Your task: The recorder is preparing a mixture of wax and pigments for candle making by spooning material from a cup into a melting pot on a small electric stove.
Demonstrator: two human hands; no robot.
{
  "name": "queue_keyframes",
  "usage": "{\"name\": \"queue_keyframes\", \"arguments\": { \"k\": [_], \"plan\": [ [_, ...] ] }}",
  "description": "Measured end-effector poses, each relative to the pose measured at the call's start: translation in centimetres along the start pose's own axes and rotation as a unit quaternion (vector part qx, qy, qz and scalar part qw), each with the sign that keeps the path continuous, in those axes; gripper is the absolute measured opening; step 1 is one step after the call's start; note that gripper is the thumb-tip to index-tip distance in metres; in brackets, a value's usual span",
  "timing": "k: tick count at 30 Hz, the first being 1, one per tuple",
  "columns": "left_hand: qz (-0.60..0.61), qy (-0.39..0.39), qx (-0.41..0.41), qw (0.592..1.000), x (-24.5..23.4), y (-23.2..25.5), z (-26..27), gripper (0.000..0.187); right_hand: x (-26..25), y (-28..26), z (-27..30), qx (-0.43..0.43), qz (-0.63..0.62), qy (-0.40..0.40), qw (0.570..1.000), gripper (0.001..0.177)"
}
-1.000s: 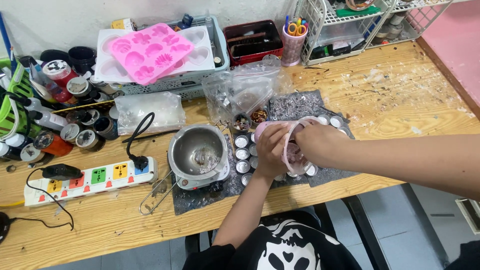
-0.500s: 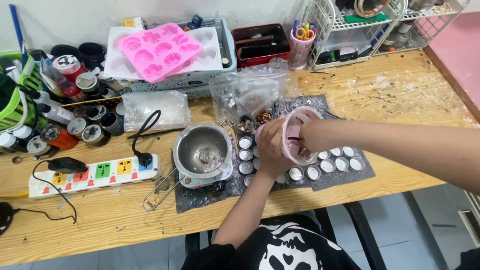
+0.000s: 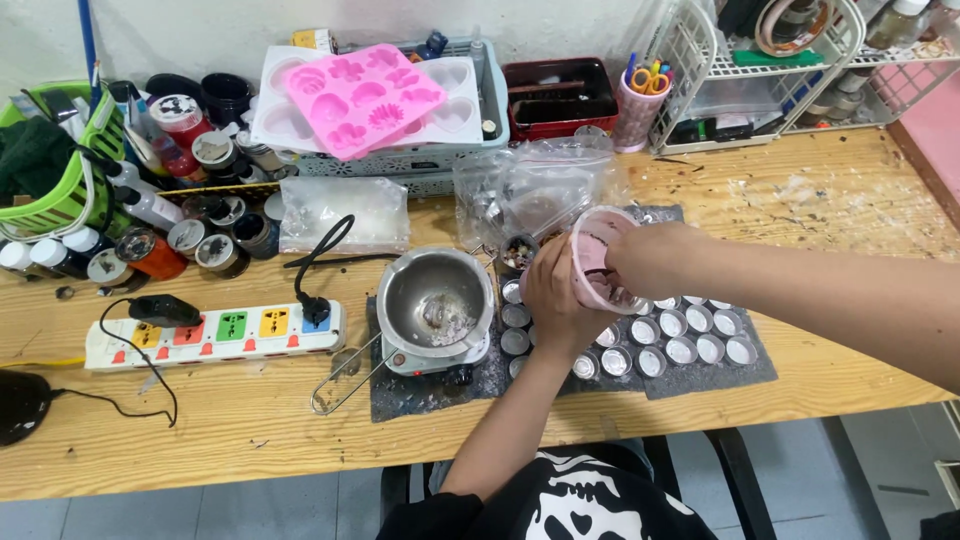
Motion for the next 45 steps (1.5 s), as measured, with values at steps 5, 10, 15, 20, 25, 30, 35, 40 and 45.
{"name": "queue_keyframes", "arguments": {
  "k": [5, 10, 15, 20, 25, 30, 35, 40, 45],
  "plan": [
    [0.016, 0.001, -0.01, 1.0, -0.2, -0.2, -0.2, 0.113, -1.3, -0.4, 1.1, 0.026, 0.031, 0.017, 0.999, 0.019],
    [0.02, -0.032, -0.033, 0.999, -0.3, -0.9, -0.5, 0.114, -1.7, -0.5, 1.0, 0.036, 0.02, 0.039, 0.998, 0.02],
    [0.099, -0.069, -0.008, 0.993, -0.1, -1.9, -0.7, 0.105, -1.7, -0.3, 0.8, 0.027, 0.011, 0.033, 0.999, 0.027],
    [0.14, -0.121, -0.04, 0.982, 0.4, -2.1, -0.6, 0.099, -1.1, 0.1, 1.1, 0.034, 0.003, 0.027, 0.999, 0.028],
    [0.168, -0.121, -0.06, 0.977, 1.0, -2.9, 0.3, 0.101, 0.7, 1.4, -0.3, 0.036, -0.009, 0.032, 0.999, 0.028],
    [0.057, -0.124, 0.059, 0.989, 1.6, -2.4, 1.0, 0.106, 4.5, 3.7, -5.9, -0.034, -0.129, -0.097, 0.986, 0.028],
    [0.025, -0.141, 0.011, 0.99, 0.5, -0.2, -2.3, 0.081, 2.5, 2.2, -5.3, -0.071, -0.074, -0.058, 0.993, 0.03],
    [0.105, -0.141, -0.133, 0.975, -0.2, 0.1, -4.0, 0.056, -0.6, 1.5, -0.7, 0.014, -0.084, -0.011, 0.996, 0.032],
    [0.117, -0.066, -0.098, 0.986, 0.1, -0.5, -2.7, 0.085, 2.9, 4.0, -3.9, -0.06, -0.178, 0.009, 0.982, 0.029]
  ]
}}
Point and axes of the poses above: each hand's wrist, its own z-axis away from the middle knuckle, its own x-axis out of the palm, y = z × x, the point moved 5 cm from there along -z, towards the middle knuckle, and after that the axes turned 6 degrees about z, right-handed, at the moved point
